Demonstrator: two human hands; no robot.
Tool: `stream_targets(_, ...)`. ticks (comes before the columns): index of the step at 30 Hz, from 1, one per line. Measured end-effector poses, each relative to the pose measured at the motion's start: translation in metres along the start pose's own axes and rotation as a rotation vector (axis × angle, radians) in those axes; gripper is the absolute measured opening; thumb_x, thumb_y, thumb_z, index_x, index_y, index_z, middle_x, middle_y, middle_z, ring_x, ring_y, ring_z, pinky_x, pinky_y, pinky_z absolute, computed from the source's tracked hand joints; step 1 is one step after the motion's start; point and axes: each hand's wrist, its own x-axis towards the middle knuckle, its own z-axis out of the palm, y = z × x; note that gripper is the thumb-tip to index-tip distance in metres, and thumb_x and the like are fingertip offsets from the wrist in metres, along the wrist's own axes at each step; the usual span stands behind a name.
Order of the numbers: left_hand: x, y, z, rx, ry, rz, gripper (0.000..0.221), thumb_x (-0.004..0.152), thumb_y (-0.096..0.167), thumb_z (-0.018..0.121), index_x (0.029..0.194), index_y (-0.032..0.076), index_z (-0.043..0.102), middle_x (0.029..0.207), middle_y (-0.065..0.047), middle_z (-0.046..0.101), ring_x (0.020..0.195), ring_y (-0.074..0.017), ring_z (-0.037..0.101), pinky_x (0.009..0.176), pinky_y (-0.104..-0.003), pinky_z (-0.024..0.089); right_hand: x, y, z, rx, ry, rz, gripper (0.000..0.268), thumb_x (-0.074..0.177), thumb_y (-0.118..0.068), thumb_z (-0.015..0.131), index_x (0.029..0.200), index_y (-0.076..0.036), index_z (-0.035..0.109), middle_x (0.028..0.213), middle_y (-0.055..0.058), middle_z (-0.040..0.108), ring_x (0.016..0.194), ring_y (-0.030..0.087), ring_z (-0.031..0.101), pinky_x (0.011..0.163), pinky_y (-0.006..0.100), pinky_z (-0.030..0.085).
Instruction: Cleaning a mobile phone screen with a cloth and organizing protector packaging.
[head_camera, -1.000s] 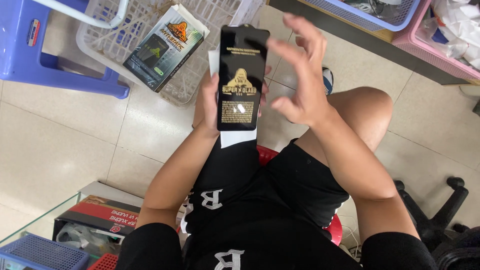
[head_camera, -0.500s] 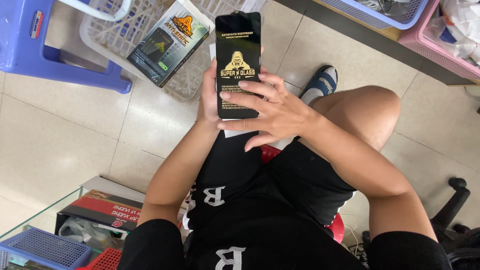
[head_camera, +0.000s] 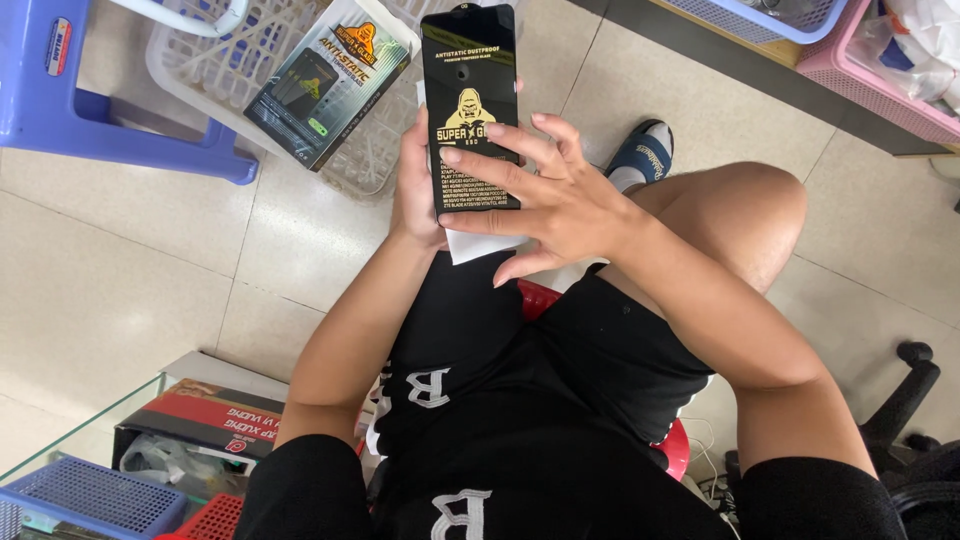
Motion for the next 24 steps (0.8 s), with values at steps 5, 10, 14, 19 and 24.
stream_targets(5,-0.006,-0.008,-0.011,0.055,0.056,-0.051,0.061,0.112,0.048,0.03,0.151,0.005,0.047,0.149,-0.013,0.057,0.13,-0.0239,0.063,0.108,-0.038,0.055,0.0,0.003,-0.008,0.036,-0.054,0.059,0.069,0.088,-0.084,0.067,0.139,-0.038,0.075,0.165,0.008,0.041,0.152,0.034,0.025,0.121,0.056,0.008)
stream_targets(10,-0.005,-0.018,-0.019,0.087,-0.026,-0.238,0.064,0.109,0.053,0.03,0.144,0.003,0.048,0.122,-0.018,0.068,0.106,-0.0242,0.071,0.093,-0.037,0.058,-0.005,0.039,-0.018,-0.003,-0.027,0.207,0.073,0.092,-0.086,0.05,0.141,-0.038,0.075,0.17,0.015,0.028,0.155,0.041,0.018,0.124,0.061,0.011)
stream_targets(14,-0.006,-0.01,-0.001,0.12,-0.003,-0.311,0.073,0.112,0.058,0.026,0.144,-0.002,0.051,0.116,-0.018,0.069,0.095,-0.0205,0.069,0.081,-0.034,0.057,-0.009,0.065,-0.028,0.049,0.049,0.287,0.081,0.102,-0.081,0.03,0.151,-0.032,0.07,0.173,0.019,0.026,0.158,0.045,0.018,0.123,0.061,0.012)
stream_targets(19,-0.011,-0.016,-0.005,0.254,-0.088,-0.294,0.074,0.113,0.058,0.025,0.147,-0.002,0.051,0.115,-0.015,0.067,0.097,-0.0169,0.066,0.083,-0.031,0.056,-0.018,0.083,-0.031,0.093,0.107,0.696,0.075,0.112,-0.066,0.024,0.151,-0.016,0.064,0.16,0.022,0.045,0.143,0.041,0.037,0.123,0.059,0.027)
stream_targets(24,-0.014,-0.034,-0.02,0.526,-0.011,-0.321,0.068,0.107,0.053,0.027,0.143,-0.001,0.049,0.128,-0.008,0.066,0.111,-0.01,0.066,0.097,-0.026,0.055,-0.014,0.044,-0.048,0.733,0.252,0.468,0.058,0.101,-0.032,0.071,0.148,-0.003,0.054,0.145,0.016,0.058,0.125,0.022,0.061,0.105,0.038,0.052)
